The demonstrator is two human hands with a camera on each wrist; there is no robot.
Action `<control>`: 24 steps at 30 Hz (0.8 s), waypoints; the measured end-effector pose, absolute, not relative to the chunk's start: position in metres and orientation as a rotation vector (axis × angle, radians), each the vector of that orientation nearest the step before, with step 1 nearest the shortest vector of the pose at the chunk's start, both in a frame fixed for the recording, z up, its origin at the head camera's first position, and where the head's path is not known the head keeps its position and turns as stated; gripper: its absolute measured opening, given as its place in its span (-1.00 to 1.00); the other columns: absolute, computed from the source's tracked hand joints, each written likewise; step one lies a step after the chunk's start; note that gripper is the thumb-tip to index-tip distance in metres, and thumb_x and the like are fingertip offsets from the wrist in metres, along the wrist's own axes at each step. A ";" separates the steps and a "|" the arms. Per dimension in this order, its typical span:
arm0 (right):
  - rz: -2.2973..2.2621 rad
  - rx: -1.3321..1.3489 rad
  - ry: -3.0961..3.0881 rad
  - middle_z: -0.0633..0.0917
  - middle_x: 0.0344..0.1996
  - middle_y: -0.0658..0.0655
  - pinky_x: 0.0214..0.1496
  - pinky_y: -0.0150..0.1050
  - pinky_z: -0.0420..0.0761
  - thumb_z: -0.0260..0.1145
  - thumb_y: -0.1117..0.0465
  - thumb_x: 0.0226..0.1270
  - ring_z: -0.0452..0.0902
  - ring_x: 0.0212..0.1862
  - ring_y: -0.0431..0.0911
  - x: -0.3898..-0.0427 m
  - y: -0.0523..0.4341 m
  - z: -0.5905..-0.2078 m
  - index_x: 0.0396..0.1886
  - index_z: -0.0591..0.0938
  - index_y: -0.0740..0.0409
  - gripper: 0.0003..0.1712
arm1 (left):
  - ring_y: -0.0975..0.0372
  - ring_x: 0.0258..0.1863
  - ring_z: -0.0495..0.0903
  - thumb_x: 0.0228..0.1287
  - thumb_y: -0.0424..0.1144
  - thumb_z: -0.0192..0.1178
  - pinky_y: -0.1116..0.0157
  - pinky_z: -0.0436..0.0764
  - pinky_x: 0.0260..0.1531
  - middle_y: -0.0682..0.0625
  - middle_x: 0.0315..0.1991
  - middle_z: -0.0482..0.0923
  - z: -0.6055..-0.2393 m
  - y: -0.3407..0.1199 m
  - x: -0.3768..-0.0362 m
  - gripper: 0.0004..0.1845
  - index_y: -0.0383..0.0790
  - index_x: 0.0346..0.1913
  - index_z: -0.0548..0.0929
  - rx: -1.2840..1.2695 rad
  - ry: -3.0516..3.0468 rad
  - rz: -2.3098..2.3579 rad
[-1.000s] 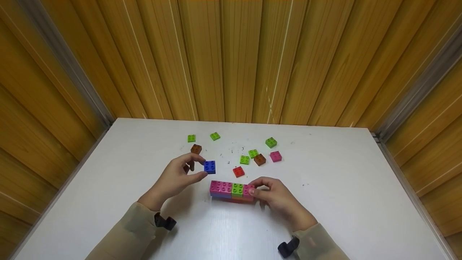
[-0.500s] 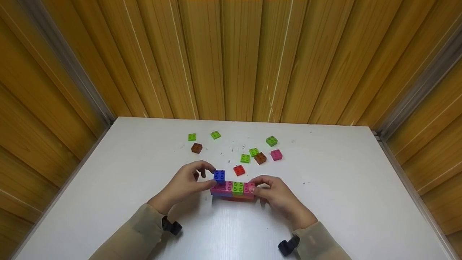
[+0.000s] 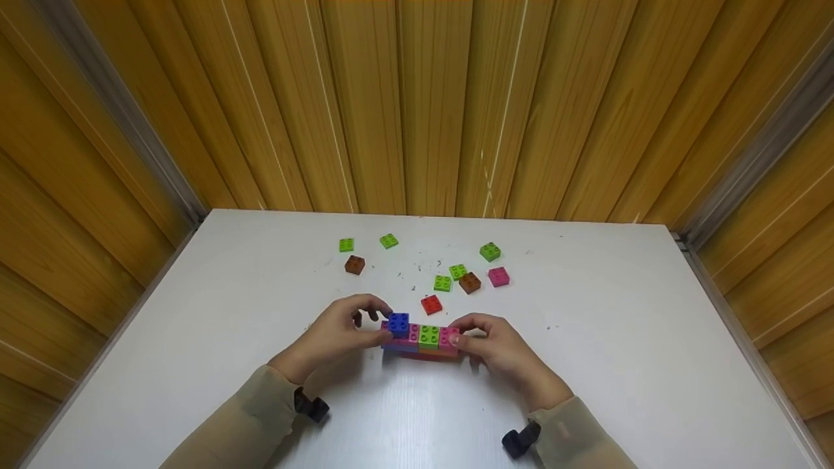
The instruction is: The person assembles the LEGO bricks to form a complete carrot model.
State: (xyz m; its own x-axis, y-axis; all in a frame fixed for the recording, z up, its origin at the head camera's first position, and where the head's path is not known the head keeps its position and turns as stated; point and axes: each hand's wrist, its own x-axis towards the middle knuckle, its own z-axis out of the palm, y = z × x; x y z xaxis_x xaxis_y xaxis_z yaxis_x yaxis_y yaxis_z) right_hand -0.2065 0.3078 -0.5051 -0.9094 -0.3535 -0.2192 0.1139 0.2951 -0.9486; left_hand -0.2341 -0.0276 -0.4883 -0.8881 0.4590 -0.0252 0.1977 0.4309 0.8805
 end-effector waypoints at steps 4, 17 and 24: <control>-1.647 -0.205 2.184 0.79 -0.06 -0.04 -0.17 -0.32 0.63 0.39 0.07 0.71 0.64 -0.15 -0.16 -0.207 0.307 -0.505 0.36 0.65 0.36 -0.51 | 0.15 0.29 0.58 0.44 -0.06 0.58 -0.05 0.55 0.49 0.24 0.17 0.76 -0.488 -0.028 -0.234 -0.68 0.18 0.17 0.79 0.576 2.422 1.413; -1.682 -0.214 2.139 0.76 -0.02 -0.04 -0.16 -0.34 0.68 0.40 0.11 0.71 0.63 -0.10 -0.18 -0.207 0.307 -0.505 0.33 0.64 0.36 -0.54 | 0.14 0.10 0.66 0.52 0.15 0.48 0.07 0.65 0.26 0.14 0.13 0.71 -0.488 -0.022 -0.229 -0.73 0.19 0.11 0.74 0.492 2.327 1.504; -1.715 -0.277 2.094 0.78 -0.01 -0.04 -0.15 -0.33 0.74 0.37 0.18 0.72 0.65 -0.10 -0.16 -0.206 0.307 -0.505 0.30 0.62 0.39 -0.60 | 0.14 0.14 0.63 0.61 0.18 0.38 0.09 0.63 0.24 0.09 0.15 0.69 -0.492 -0.014 -0.224 -0.72 0.13 0.09 0.66 0.433 2.281 1.583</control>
